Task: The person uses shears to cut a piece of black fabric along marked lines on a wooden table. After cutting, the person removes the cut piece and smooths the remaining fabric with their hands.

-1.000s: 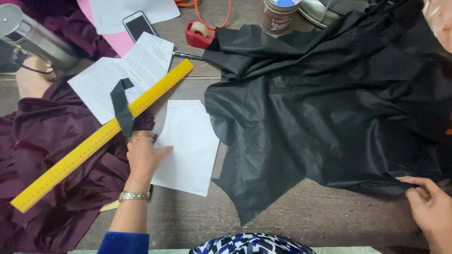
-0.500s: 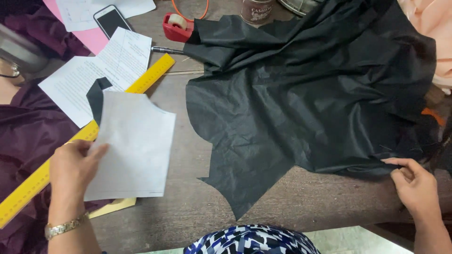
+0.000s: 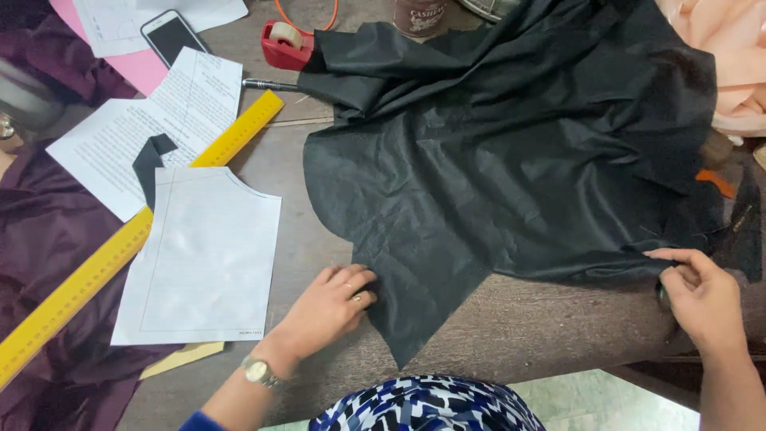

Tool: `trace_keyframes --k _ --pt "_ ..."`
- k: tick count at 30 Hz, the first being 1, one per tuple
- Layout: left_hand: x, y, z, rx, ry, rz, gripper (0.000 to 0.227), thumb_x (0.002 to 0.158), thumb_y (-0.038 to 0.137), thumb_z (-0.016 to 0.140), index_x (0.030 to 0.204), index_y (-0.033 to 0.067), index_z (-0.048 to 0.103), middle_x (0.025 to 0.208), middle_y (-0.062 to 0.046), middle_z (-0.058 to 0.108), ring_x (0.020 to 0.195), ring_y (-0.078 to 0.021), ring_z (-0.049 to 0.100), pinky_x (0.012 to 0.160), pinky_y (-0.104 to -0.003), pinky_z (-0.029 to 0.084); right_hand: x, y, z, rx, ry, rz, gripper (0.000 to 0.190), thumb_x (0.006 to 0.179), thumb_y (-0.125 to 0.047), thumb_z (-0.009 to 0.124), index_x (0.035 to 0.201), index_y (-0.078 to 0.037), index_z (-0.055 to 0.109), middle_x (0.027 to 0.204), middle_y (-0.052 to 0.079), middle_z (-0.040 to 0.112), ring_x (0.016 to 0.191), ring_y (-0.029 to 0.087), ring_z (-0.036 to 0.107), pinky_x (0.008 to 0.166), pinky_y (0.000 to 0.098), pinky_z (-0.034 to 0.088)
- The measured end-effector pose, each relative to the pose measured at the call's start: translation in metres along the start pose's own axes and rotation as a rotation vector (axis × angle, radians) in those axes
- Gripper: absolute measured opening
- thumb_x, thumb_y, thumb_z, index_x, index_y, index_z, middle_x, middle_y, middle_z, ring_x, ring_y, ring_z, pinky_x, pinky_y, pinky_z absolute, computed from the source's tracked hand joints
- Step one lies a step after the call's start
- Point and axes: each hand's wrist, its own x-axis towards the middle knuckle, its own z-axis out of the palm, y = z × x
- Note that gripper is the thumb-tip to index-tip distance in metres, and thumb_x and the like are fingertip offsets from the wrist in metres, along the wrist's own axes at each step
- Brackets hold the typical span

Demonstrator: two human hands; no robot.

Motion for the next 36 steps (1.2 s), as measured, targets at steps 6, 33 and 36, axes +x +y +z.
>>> trace_keyframes --k 6,33,36 --pt "0.008 0.000 0.000 0.007 0.085 0.121 0.003 0.083 0.010 0.063 0.082 0.0071 0.062 0.118 -0.011 0.058 0.117 -0.0288 0.050 0.086 -0.040 0.041 0.006 0.040 -0.005 0.093 -0.019 0.034 0.022 0.097 0.006 0.049 0.111 0.004 0.066 0.106 0.017 0.069 0.090 0.021 0.059 0.080 0.0338 0.043" --pt "0.094 -0.101 -0.079 -0.677 -0.166 -1.004 0.020 0.085 0.018 0.061 0.100 0.0114 0.073 0.099 -0.005 0.075 0.090 -0.0205 0.070 0.082 -0.030 0.055 0.218 -0.109 0.026 -0.058 -0.110 -0.311 0.024 0.087 -0.003 0.056 0.104 -0.008 0.071 0.080 0.010 0.069 0.073 0.016 0.065 0.069 0.0269 0.046" --pt "0.113 -0.120 -0.071 -0.453 0.115 -0.985 0.022 0.089 0.029 0.062 0.098 0.0102 0.068 0.098 -0.008 0.071 0.089 -0.0263 0.067 0.075 -0.039 0.053 0.218 -0.118 0.029 -0.107 -0.124 -0.299 0.024 0.086 -0.006 0.056 0.104 -0.009 0.071 0.081 0.009 0.069 0.073 0.017 0.062 0.071 0.0300 0.044"
